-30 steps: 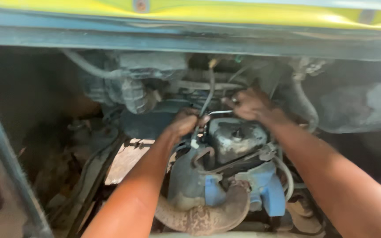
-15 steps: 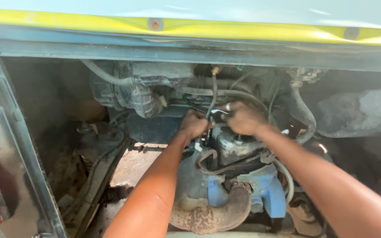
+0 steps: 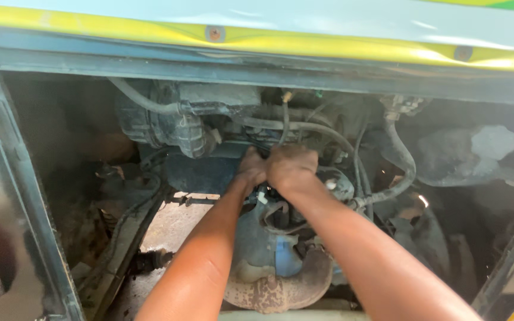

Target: The person uses a wrench to tighten bolts on the engine of a three-wheeled vehicle. They repeatedly adjust the wrench and reposition their hands to access different bolts within the engine compartment.

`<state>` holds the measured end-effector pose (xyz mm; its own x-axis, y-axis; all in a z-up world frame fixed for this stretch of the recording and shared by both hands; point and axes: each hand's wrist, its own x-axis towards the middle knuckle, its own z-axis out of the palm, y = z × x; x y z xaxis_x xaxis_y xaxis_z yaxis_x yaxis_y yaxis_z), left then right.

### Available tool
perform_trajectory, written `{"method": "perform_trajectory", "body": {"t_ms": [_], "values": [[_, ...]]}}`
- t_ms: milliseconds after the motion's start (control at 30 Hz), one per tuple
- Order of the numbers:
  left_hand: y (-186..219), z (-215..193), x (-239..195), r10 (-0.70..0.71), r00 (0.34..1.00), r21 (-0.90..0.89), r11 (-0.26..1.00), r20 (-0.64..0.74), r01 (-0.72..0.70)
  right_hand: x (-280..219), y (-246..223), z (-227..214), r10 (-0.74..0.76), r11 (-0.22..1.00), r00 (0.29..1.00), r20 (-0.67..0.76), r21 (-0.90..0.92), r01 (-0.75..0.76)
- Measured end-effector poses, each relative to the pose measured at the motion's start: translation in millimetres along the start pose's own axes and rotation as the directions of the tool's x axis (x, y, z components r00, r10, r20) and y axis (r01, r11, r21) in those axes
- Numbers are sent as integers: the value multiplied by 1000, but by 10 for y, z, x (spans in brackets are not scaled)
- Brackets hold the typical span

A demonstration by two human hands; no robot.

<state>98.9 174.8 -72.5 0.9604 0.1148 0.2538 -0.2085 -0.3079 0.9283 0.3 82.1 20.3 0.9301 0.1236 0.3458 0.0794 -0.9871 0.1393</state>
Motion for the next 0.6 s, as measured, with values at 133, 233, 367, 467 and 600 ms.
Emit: {"method": "perform_trajectory", "body": {"t_ms": [133,233,367,467,600], "values": [[-180,65,209,18,999,47,999,35,-19,188,-99,36,112,994,976,187,-22,-110],[-316,58,343,44,995,88,995,85,-52,265,-156,-36,148,987,969,196,33,-157],[-624,198,570,33,996,-83,996,83,-27,151,-156,-75,167,981,965,203,58,-183],[-946,321,793,104,989,-71,993,109,-97,124,-191,-116,122,989,968,217,58,-138],[-1181,417,903,295,923,-348,916,246,-200,103,-307,-104,131,991,969,208,11,-136]]}}
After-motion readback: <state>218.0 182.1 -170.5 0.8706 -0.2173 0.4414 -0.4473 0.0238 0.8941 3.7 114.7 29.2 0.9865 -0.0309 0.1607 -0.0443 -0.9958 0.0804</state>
